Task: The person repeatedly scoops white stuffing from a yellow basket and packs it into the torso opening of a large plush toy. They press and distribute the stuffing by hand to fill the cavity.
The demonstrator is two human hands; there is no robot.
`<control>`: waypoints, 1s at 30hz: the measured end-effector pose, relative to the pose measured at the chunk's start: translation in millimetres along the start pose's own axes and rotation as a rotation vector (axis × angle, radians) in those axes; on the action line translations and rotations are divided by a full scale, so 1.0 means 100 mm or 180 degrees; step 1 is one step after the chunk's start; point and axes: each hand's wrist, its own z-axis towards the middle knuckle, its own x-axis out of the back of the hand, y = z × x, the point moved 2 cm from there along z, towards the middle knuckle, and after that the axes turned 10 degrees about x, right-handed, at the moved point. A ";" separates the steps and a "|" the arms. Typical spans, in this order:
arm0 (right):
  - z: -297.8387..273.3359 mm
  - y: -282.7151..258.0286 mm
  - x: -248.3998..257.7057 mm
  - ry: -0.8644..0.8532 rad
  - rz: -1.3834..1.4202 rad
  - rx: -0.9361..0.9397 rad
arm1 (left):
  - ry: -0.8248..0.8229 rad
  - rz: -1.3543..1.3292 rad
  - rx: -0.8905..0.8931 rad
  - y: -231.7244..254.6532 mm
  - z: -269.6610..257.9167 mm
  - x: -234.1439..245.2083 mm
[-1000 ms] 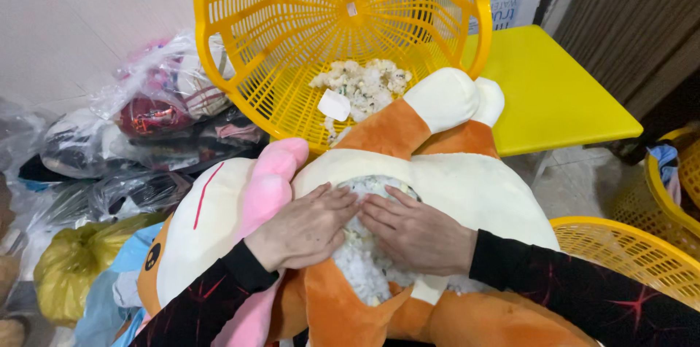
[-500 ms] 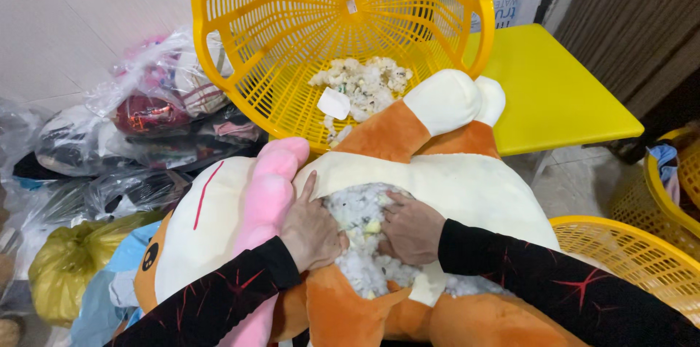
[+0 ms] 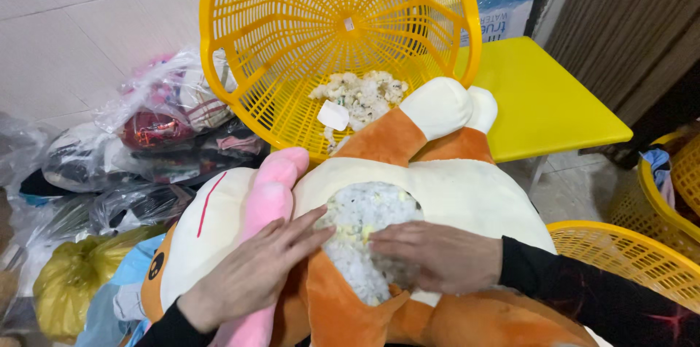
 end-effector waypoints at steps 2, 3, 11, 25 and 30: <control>0.03 -0.13 -0.09 -0.0328 0.0075 -0.0035 | 0.0077 0.0446 -0.0225 0.12 -0.14 -0.11; 0.06 -0.19 -0.15 -0.0500 0.0119 -0.0048 | 0.0132 0.0621 -0.0403 0.19 -0.15 -0.19; 0.20 0.00 -0.38 0.0162 0.0513 -0.0663 | 0.0000 -0.0220 -0.0879 0.26 0.10 -0.34; -0.41 0.76 -0.76 0.2949 0.4409 -0.1565 | 0.0365 -0.2016 0.1520 0.05 0.84 -0.26; -0.44 0.71 -0.83 0.3217 0.4169 -0.1534 | -0.0776 -0.1592 0.1073 -0.02 0.54 -0.01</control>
